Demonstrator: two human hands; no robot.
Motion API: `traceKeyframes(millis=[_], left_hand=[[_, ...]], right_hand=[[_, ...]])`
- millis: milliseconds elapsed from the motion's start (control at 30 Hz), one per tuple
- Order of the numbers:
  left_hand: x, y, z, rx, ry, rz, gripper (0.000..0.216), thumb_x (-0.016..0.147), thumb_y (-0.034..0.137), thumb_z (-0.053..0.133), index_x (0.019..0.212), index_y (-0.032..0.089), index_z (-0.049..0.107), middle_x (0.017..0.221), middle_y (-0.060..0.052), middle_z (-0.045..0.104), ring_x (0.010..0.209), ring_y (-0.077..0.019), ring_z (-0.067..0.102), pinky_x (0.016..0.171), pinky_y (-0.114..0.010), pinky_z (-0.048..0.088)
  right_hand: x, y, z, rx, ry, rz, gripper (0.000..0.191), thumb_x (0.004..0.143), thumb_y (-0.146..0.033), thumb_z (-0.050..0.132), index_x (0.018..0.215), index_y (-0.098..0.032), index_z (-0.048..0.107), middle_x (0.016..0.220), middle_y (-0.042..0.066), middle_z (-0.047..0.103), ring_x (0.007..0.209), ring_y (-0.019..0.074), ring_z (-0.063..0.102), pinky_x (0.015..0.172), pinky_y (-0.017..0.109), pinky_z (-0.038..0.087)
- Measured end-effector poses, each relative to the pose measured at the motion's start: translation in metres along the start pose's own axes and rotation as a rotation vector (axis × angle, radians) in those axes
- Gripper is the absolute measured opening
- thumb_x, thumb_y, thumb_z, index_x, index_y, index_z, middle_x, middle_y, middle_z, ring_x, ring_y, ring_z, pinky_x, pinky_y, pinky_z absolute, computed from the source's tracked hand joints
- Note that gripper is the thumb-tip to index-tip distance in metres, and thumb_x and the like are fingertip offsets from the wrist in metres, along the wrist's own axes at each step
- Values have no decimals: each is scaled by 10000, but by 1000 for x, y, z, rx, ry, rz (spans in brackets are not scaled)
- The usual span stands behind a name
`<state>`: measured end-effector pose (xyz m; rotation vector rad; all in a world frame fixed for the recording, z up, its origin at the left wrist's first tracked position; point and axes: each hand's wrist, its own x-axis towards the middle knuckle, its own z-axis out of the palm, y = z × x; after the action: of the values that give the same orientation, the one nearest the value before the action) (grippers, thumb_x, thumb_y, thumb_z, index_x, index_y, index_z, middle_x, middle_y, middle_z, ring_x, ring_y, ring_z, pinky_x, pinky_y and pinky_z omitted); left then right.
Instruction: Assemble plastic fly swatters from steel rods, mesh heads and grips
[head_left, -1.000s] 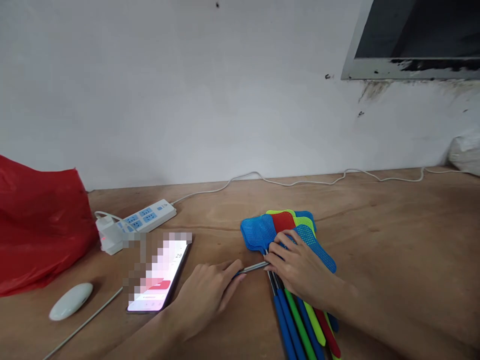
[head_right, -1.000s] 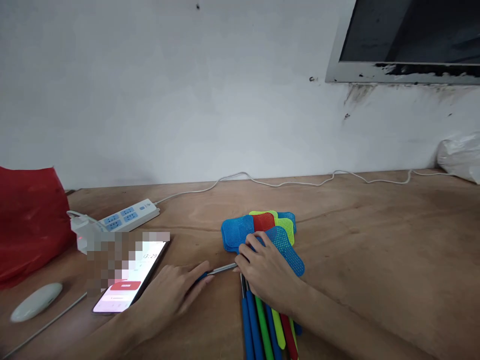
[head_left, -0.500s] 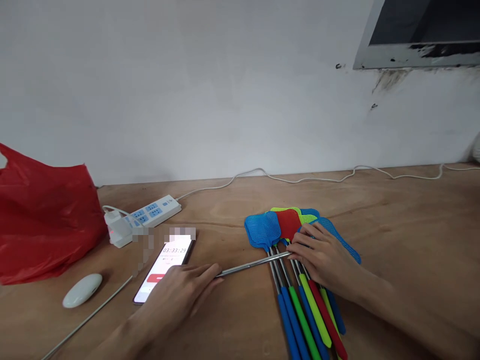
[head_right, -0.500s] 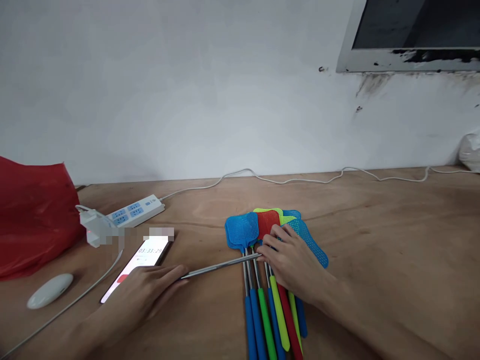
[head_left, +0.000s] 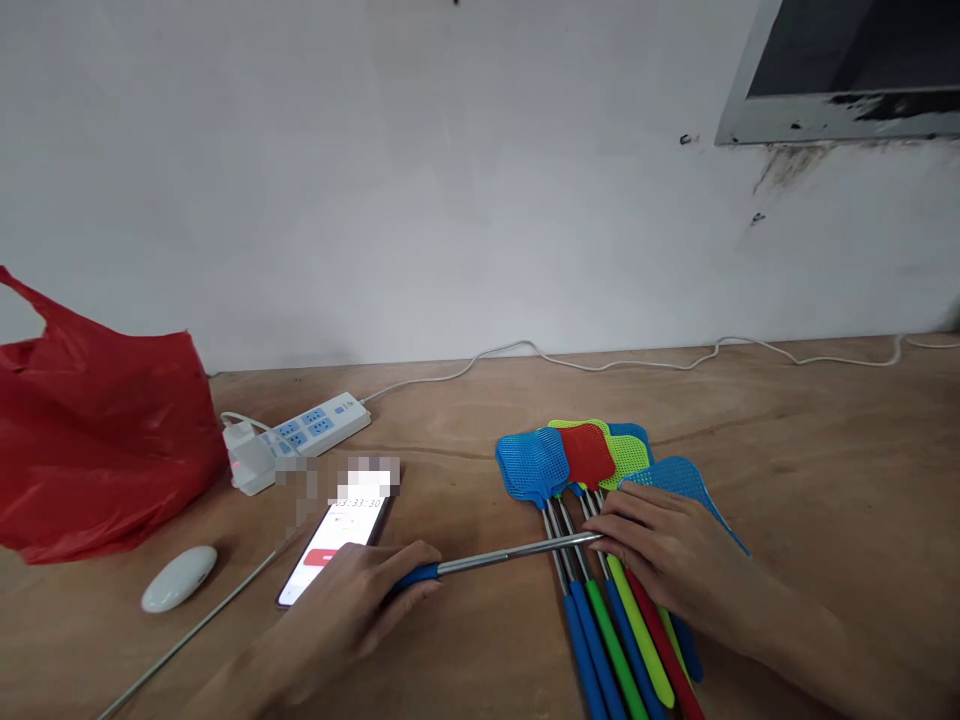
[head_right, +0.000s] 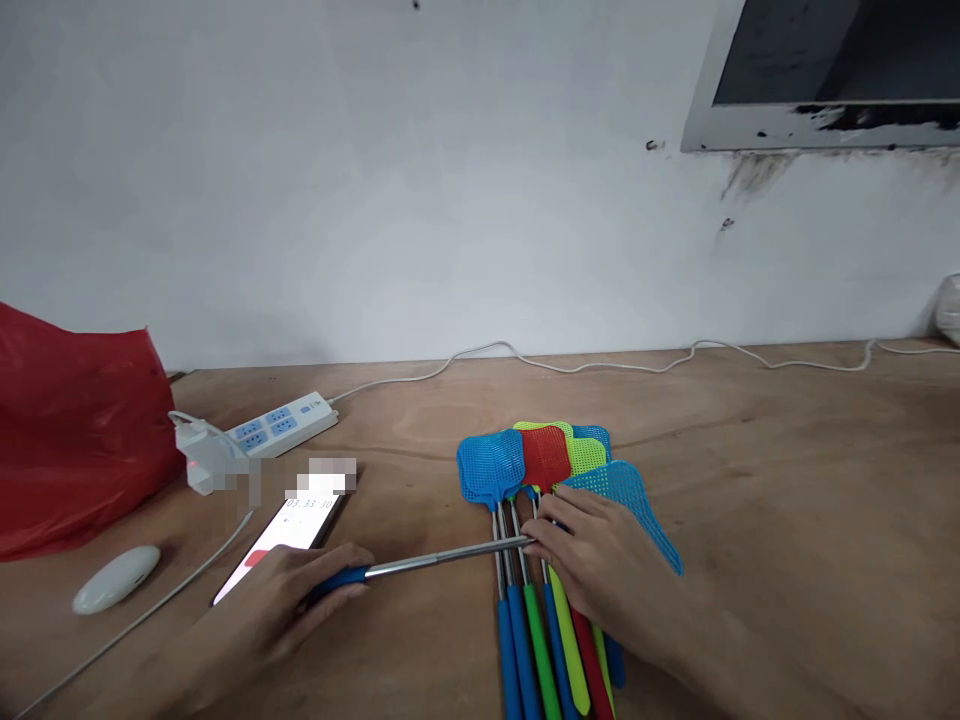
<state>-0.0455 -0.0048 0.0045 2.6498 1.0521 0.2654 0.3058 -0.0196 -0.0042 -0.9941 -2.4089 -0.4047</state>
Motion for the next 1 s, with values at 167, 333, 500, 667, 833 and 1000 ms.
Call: traceKeyframes(millis=[167, 333, 500, 667, 833, 1000], left_hand=[[7, -1, 12, 22, 89, 13, 310, 1087, 404, 313, 1047, 249, 578, 786, 14, 701, 622, -186, 673, 568, -262, 398], [24, 24, 26, -4, 134, 37, 391, 1090, 446, 265, 1078, 250, 603, 903, -11, 762, 720, -210, 728, 600, -272, 448], [33, 32, 26, 3, 14, -32, 277, 1069, 372, 385, 1070, 235, 626, 873, -9, 759, 723, -231, 730, 600, -288, 442], [26, 22, 20, -54, -27, -53, 215, 1053, 351, 431, 1079, 260, 624, 980, 3, 744, 847, -231, 719, 710, -303, 473], [13, 9, 19, -70, -5, -60, 298, 1073, 407, 350, 1026, 256, 603, 917, 2, 724, 801, -215, 703, 688, -292, 469], [11, 8, 23, -53, 50, -32, 303, 1077, 409, 309, 981, 252, 550, 823, 12, 704, 650, -190, 665, 583, -268, 435]], right_hand=[[7, -4, -1, -12, 11, 10, 303, 1023, -144, 418, 885, -182, 685, 854, 62, 706, 762, 214, 647, 660, 339, 511], [21, -26, 15, 62, -3, -22, 203, 938, -68, 525, 839, -182, 662, 797, 46, 674, 736, 203, 619, 634, 325, 494], [19, -36, 32, 122, -61, 15, 129, 893, -67, 616, 858, -185, 653, 816, 23, 679, 751, 196, 630, 629, 312, 482], [14, -34, 40, 90, -70, 0, 136, 949, -129, 589, 851, -192, 659, 826, 29, 708, 737, 180, 643, 647, 299, 493], [15, -30, 37, 126, -53, 48, 86, 947, -174, 620, 886, -201, 674, 843, 11, 722, 762, 187, 670, 687, 314, 504], [18, -28, 32, 156, -72, 27, 131, 901, -64, 601, 860, -177, 655, 842, 21, 703, 763, 205, 665, 625, 318, 491]])
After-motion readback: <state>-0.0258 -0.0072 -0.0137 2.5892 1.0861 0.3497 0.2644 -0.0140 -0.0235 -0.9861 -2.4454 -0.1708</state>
